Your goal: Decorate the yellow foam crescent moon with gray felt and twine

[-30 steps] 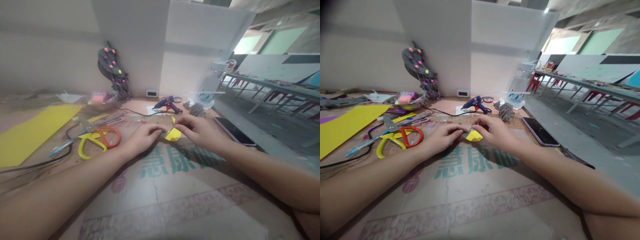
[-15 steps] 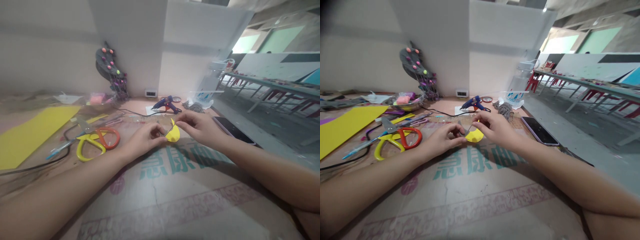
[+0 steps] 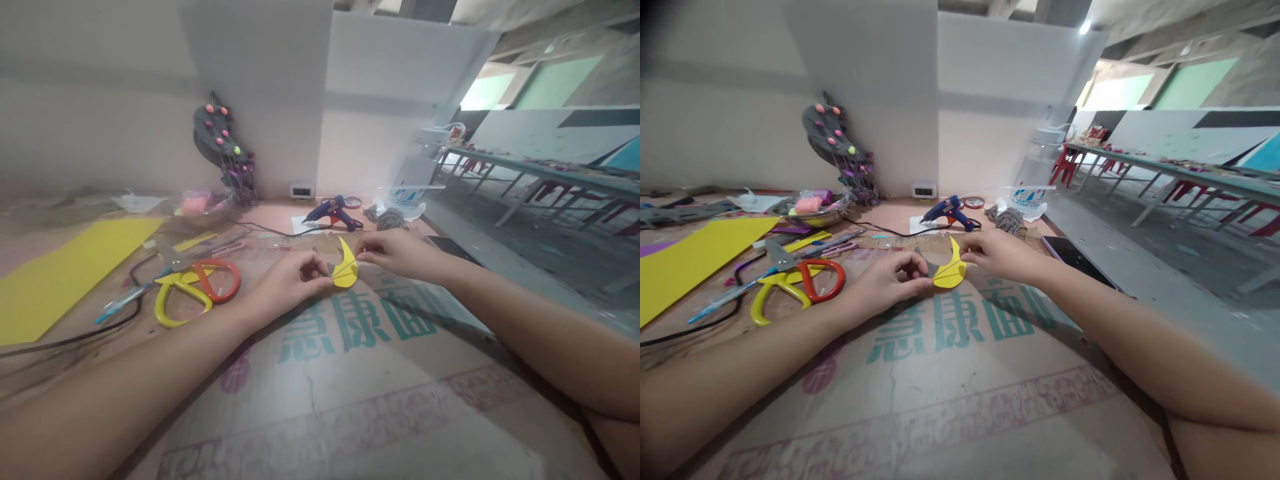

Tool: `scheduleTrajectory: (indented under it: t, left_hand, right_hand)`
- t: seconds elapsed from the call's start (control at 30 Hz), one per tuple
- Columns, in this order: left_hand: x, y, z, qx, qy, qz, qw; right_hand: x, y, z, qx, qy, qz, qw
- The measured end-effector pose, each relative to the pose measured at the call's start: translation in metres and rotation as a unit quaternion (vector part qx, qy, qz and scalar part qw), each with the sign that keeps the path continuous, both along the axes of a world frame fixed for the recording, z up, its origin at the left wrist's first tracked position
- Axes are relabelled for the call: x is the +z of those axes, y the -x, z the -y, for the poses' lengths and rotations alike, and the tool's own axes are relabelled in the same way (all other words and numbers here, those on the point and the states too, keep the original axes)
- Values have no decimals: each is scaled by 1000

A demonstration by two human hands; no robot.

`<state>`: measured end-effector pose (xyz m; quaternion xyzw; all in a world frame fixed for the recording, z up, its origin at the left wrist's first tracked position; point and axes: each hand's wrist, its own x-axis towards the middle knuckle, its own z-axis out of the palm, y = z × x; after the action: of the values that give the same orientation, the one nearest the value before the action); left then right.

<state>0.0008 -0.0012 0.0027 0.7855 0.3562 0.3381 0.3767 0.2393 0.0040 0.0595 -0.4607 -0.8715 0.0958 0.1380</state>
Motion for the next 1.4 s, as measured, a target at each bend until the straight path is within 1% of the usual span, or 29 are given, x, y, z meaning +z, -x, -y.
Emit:
scheduleTrajectory:
  t: [0.1,0.27,0.37,0.47,0.53,0.63,0.7,0.8,0.9,0.97,1.07,1.13,1.27,1.4]
  left_hand:
    - [-1,0,-1,-3,-3,-4,1000]
    - [-4,1,-2,-13,-16,-11,1000]
    - [-5,1,-2,-16,-19,-12,1000]
    - [-4,2,-2,-21,-15,-9,1000]
    - [-1,2,-2,-20,-28,-8,999]
    - [3,2,-1,-2,-60,-16,998]
    - [4,3,-1,13,-68,-18,997]
    - [1,4,-3,34,-67,-9,997]
    - [-4,5,-4,54,-54,22,997]
    - [-6,4,-4,49,-32,49,997]
    - [-6,3,-4,23,15,82,996]
    - [-5,3,-3,12,37,94,995]
    - [-5,3,-4,-1,51,99,994]
    - [-9,3,-7,-14,63,107,992]
  right_hand:
    - [-6,-2,-5,-3,37,13,999]
    - [-18,-1,-7,-28,19,-13,999]
    - [-25,1,-8,-32,32,-3,999]
    - [-29,0,-9,-29,33,0,999]
    - [-30,0,-10,-31,24,-2,999]
    - [-28,1,-8,-26,11,-4,1000]
    - [-25,3,-6,-23,4,-1,1000]
    - [-19,7,-1,-25,4,8,1000]
    - [-14,9,3,-19,6,11,1000]
    - [-11,8,3,-10,6,7,1000]
    - [-7,3,-2,-5,8,10,1000]
    - [-4,-2,-5,-18,9,17,1000]
    - [0,-13,-13,-55,8,28,998]
    - [-6,-22,-20,-82,-18,28,996]
